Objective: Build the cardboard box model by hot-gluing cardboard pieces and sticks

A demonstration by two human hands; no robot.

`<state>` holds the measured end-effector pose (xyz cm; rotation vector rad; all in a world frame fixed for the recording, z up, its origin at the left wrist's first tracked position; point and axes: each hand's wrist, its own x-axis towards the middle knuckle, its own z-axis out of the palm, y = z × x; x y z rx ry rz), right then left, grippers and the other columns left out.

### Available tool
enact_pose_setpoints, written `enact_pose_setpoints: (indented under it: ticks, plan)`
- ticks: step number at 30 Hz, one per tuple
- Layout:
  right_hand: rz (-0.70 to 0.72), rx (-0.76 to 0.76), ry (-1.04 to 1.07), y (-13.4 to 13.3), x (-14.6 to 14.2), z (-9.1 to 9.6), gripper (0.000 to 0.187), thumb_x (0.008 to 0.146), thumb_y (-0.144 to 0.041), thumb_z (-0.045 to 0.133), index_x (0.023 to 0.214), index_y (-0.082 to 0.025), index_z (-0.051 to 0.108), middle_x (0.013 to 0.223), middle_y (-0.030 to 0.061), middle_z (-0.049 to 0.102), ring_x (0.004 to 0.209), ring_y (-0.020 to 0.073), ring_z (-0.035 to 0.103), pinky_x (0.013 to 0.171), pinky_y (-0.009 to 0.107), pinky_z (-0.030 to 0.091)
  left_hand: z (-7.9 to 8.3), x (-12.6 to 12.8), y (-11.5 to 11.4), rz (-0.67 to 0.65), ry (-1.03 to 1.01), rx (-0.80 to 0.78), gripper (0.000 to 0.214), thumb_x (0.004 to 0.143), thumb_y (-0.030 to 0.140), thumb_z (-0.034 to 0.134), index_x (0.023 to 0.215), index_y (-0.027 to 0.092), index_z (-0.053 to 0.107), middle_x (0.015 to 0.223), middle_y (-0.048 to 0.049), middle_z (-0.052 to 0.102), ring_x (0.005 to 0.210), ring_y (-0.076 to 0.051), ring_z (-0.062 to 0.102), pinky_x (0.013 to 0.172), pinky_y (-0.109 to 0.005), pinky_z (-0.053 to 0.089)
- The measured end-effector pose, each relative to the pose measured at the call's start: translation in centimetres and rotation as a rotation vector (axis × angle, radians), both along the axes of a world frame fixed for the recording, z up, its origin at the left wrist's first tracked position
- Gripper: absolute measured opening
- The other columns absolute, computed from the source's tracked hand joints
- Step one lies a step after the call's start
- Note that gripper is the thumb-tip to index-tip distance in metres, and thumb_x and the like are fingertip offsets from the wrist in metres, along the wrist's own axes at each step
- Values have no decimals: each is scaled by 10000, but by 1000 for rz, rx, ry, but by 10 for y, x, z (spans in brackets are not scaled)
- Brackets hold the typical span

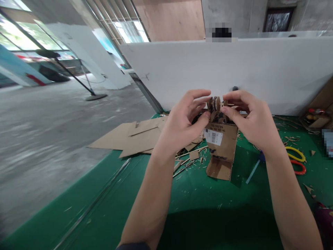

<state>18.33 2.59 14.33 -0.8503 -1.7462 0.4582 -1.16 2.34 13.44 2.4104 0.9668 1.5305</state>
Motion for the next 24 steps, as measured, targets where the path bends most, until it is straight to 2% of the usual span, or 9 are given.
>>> enact_pose_setpoints:
  ticks: [2,5,7,9,11,17,24]
  plan:
    - [10,3,-21,0,3,0,228,877,-384,692,1085,-290,700,1055,25,737,994,234,700,873,403,600,-1,-4,2,9,50,38,510,885,97,546,1347,297,470,1371,-80,590,1298,-264,574,1047,-433,546]
    - [-29,36,-57,-2,15,4,281,910,-407,644,1172,-307,661,1136,34,717,1052,232,672,871,395,583,-2,-10,7,2,139,80,653,854,116,601,1435,324,389,1452,-90,530,1340,-298,533,1039,-450,545]
    - [-125,59,-143,-6,28,8,259,917,-412,632,1147,-299,671,1084,43,723,970,217,675,799,365,573,-4,-13,10,-1,172,87,735,844,131,621,1487,327,323,1475,-105,511,1337,-306,534,992,-429,570]
    - [-225,52,-275,-11,39,12,212,908,-417,641,1045,-271,712,948,47,735,801,191,663,707,343,544,-6,-15,13,-4,181,80,782,846,144,628,1520,320,272,1477,-121,511,1305,-298,561,951,-400,587]
    - [-264,35,-348,-15,45,15,202,903,-421,646,989,-260,732,873,42,740,724,180,644,660,339,509,-8,-15,16,-7,178,67,790,856,153,622,1533,309,248,1471,-136,516,1252,-285,600,915,-376,597]
    - [-247,52,-352,-14,32,10,155,908,-379,639,941,-267,742,793,23,725,655,181,615,576,325,447,-11,-16,21,-73,116,-39,737,870,159,603,1520,296,284,1406,-155,557,1137,-266,656,888,-375,595]
    - [-266,92,-290,-8,17,4,152,908,-367,633,895,-245,723,770,32,705,635,184,596,583,330,449,-13,-16,22,-99,93,-82,722,873,174,604,1515,295,295,1353,-146,578,1055,-230,667,883,-360,591]
